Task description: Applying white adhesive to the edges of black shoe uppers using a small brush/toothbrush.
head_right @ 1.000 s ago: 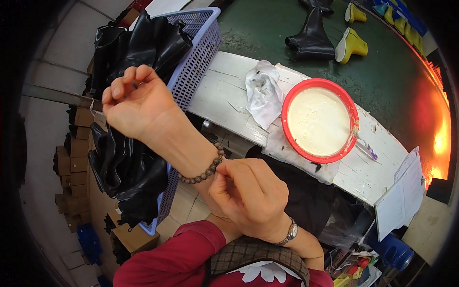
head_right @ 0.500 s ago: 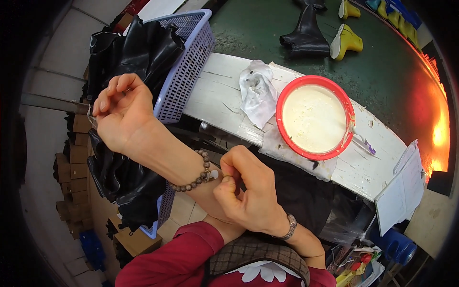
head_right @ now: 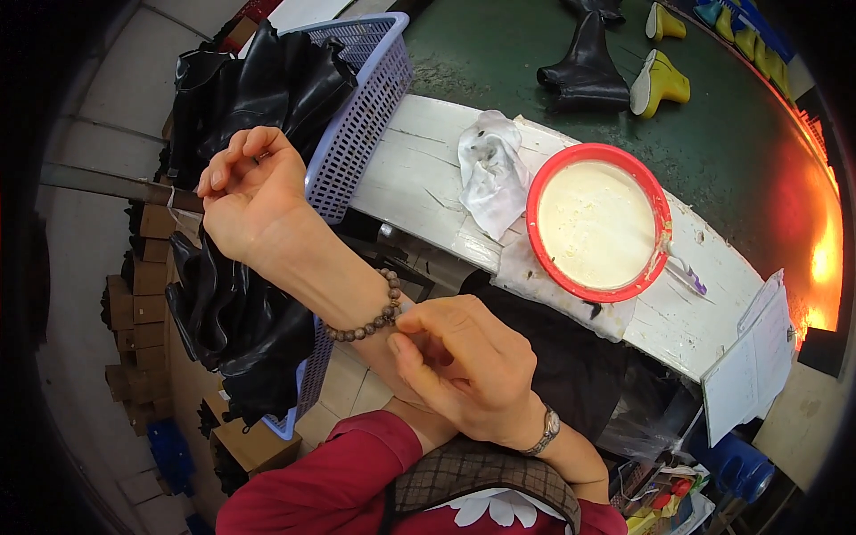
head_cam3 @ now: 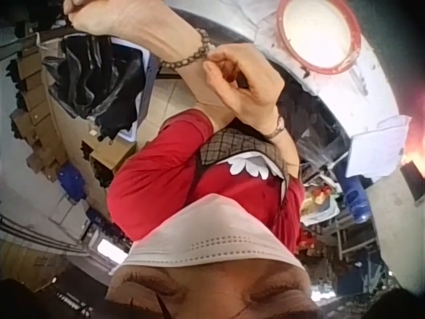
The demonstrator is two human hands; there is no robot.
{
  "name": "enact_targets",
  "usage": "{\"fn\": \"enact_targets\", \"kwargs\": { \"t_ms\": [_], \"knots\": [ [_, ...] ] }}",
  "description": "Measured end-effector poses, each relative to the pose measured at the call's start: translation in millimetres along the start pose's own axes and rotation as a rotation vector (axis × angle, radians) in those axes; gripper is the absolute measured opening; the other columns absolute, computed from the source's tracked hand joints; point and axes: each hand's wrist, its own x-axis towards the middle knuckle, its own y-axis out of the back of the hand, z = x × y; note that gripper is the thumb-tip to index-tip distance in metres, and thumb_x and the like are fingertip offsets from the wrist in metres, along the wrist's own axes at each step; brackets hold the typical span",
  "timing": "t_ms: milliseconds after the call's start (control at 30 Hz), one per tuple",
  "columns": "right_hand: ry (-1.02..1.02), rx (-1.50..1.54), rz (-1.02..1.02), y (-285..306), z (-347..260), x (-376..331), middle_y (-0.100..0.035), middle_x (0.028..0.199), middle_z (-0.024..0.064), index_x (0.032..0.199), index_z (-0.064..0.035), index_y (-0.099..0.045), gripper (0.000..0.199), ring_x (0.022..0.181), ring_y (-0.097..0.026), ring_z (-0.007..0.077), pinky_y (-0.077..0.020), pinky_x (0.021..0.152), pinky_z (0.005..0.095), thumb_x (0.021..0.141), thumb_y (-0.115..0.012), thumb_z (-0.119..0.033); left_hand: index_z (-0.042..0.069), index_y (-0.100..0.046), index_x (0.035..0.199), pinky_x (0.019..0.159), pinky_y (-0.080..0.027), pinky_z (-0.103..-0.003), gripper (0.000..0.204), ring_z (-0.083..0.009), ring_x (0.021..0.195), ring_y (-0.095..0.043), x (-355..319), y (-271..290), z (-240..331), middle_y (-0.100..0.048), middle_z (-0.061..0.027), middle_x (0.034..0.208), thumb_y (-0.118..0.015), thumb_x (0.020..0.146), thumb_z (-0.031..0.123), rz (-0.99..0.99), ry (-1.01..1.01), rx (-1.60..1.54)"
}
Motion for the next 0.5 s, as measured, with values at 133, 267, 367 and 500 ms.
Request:
{"fn": "enact_targets", "kwargs": {
  "t_ms": [133, 267, 367, 500],
  "knots": [
    [0.061, -0.084, 0.028, -4.5, -3.2, 1.6, -0.068, 0.086, 0.0080, 0.098, 0.0038, -0.072, 0.024, 0.063, -0.059, 0.0084, -0.0464, 0.055, 0.0222, 0.077, -0.081, 0.008, 0.016, -0.050, 0.067, 0.062, -0.040, -0.035, 0.025, -0.0194, 0.067, -0.047, 13.1, 2.8, 6.5, -0.045, 0.0033, 0.062, -0.047, 0.092, 0.014, -0.072, -0.141, 0.107],
    [0.014, -0.085, 0.055, -5.3, -4.4, 4.4, -0.068, 0.084, 0.0072, 0.096, 0.0033, -0.071, 0.022, 0.061, -0.060, 0.0084, -0.0475, 0.055, 0.0225, 0.076, -0.078, 0.009, 0.016, -0.050, 0.068, 0.063, -0.041, -0.036, 0.026, -0.0198, 0.069, -0.048, -3.7, -3.8, 1.2, -0.046, 0.0033, 0.062, -0.047, 0.094, 0.014, -0.044, -0.219, 0.147],
    [-0.034, -0.106, 0.064, -4.1, -8.1, 5.5, -0.067, 0.083, 0.0065, 0.095, 0.0032, -0.069, 0.021, 0.061, -0.060, 0.0083, -0.0481, 0.056, 0.0226, 0.076, -0.077, 0.009, 0.016, -0.051, 0.069, 0.064, -0.042, -0.036, 0.027, -0.0202, 0.069, -0.049, -15.5, -9.0, 0.2, -0.047, 0.0035, 0.063, -0.046, 0.095, 0.015, -0.096, -0.171, 0.105],
    [-0.050, -0.169, 0.086, -4.0, -10.5, 7.9, -0.066, 0.081, 0.0060, 0.092, 0.0026, -0.067, 0.018, 0.063, -0.060, 0.0085, -0.0496, 0.058, 0.0230, 0.077, -0.075, 0.008, 0.017, -0.052, 0.074, 0.064, -0.043, -0.034, 0.028, -0.0187, 0.069, -0.049, -23.6, -8.3, 1.4, -0.047, 0.0038, 0.066, -0.043, 0.101, 0.019, -0.236, -0.345, 0.195]
  ]
}}
